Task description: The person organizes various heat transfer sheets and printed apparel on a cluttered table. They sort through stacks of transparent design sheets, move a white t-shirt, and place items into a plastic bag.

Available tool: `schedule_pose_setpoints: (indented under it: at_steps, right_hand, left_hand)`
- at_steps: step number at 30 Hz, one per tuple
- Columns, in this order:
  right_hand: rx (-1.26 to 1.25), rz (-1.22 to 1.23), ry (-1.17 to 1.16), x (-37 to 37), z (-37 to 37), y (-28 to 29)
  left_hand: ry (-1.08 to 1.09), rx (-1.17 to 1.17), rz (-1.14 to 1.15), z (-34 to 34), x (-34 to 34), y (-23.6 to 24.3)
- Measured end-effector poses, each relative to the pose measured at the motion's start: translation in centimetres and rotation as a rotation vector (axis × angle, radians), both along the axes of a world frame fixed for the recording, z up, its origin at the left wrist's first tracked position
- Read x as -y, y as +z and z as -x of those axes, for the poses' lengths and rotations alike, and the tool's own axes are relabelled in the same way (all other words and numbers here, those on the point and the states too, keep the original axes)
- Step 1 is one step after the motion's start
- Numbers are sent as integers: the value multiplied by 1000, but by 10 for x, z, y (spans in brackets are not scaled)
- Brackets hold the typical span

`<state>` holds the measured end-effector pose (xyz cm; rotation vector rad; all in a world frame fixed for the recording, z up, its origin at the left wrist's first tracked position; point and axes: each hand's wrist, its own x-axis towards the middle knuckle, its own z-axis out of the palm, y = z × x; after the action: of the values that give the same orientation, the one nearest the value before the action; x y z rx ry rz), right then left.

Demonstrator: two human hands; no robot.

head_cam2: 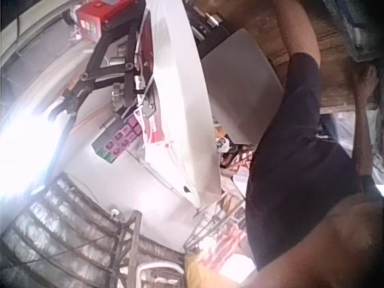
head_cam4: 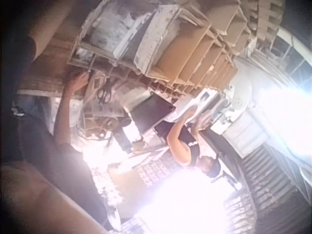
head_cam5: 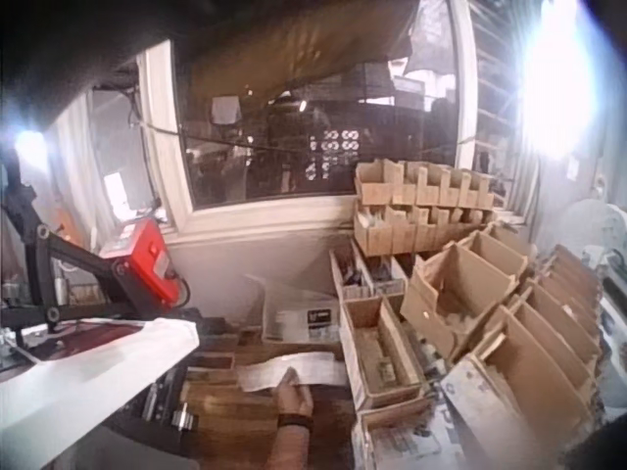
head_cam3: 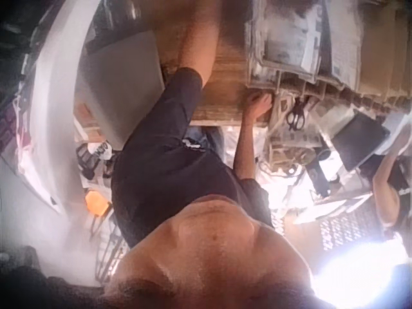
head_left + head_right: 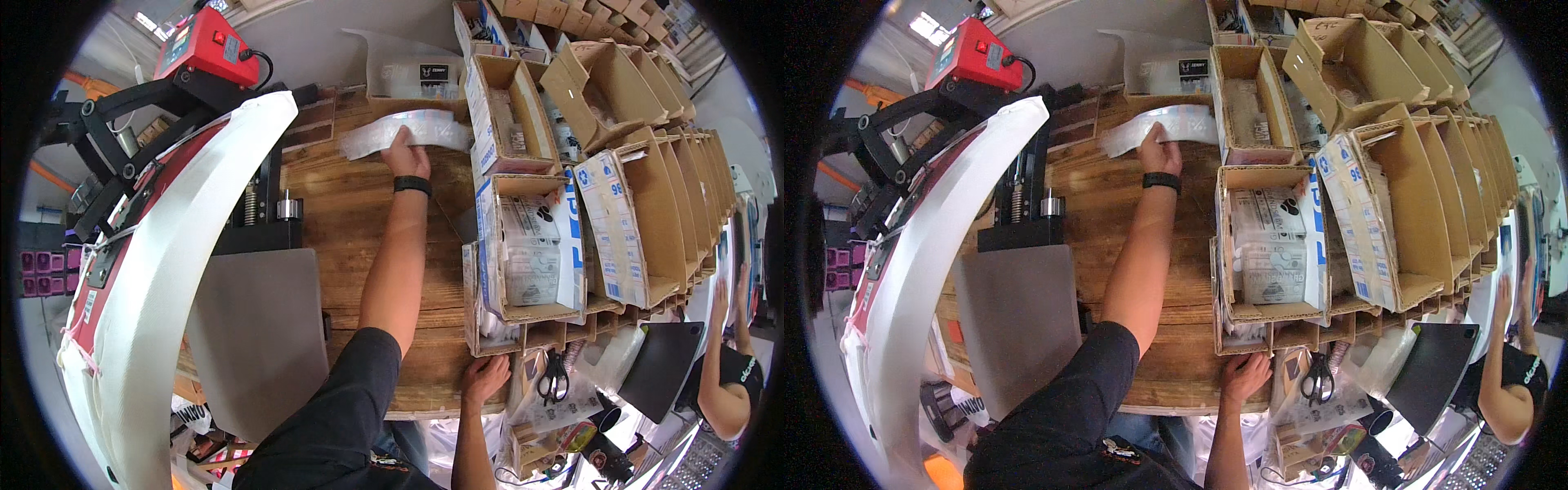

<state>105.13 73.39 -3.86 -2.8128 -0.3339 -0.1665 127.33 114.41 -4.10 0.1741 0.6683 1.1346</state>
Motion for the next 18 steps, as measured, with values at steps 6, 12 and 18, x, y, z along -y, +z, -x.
schedule_pose_setpoints:
  at_steps: [6,12,18]
  right_hand:
    - [74,-20,27,-3,-4,0]
    - [46,-34,37,-4,0,-7]
    - [62,-49,40,-5,-4,6]
  left_hand:
    - [-405,-740,-253,9,21,3]
    - [-503,-1315,-752,87,-73,-7]
    - [-347,-1461,-959,26,-76,40]
